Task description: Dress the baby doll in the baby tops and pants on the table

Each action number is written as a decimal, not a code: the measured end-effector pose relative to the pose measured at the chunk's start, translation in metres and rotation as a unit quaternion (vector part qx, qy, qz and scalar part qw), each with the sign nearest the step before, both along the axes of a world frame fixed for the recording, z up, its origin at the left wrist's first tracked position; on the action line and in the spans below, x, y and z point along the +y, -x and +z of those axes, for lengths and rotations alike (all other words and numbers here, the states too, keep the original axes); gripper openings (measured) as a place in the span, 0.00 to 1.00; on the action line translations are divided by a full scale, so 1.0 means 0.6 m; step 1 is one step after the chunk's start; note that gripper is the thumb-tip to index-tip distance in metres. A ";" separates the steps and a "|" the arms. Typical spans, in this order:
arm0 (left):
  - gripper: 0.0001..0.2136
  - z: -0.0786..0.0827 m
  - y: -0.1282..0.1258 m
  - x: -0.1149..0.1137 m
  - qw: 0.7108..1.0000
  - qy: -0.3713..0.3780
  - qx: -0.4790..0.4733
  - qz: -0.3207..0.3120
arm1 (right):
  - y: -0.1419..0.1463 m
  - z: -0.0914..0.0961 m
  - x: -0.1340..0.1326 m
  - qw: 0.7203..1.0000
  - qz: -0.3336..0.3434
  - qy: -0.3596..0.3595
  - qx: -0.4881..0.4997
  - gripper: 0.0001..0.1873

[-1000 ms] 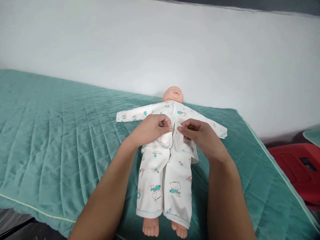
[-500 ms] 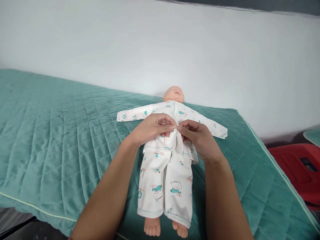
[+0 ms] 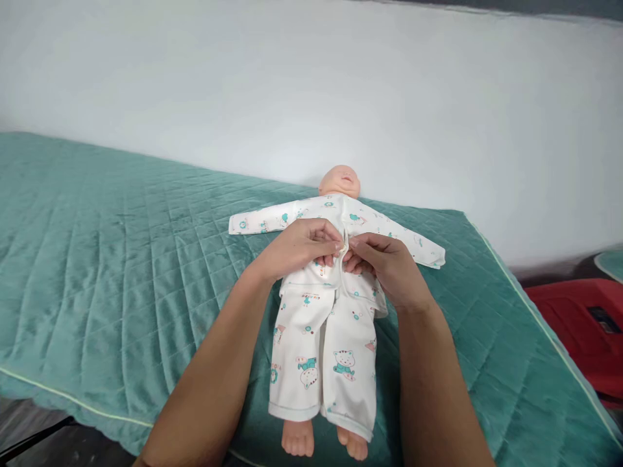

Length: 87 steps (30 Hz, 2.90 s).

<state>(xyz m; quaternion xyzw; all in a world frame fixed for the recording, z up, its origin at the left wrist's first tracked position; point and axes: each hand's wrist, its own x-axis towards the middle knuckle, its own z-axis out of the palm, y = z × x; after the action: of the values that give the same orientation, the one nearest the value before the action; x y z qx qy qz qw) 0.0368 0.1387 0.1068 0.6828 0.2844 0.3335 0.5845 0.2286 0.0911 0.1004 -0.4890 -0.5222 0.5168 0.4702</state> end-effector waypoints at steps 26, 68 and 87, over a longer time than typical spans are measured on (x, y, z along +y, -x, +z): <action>0.11 -0.004 -0.009 0.000 0.998 -0.001 0.048 0.052 | 0.002 -0.011 0.005 0.999 -0.004 -0.003 0.037 0.11; 0.08 -0.156 0.053 -0.150 0.904 -0.207 0.105 0.360 | 0.045 -0.107 -0.143 0.904 -0.108 -0.343 -0.230 0.16; 0.06 -0.159 0.051 -0.146 0.902 -0.214 0.159 0.341 | 0.018 -0.150 -0.135 0.903 -0.326 -0.150 -0.238 0.12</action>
<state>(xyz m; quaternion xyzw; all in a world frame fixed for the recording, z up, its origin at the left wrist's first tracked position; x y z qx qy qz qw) 0.0060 0.0509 0.0111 0.6965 0.5107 0.4524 0.2223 0.2177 0.0104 0.0107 -0.6637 -0.5014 0.1186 0.5422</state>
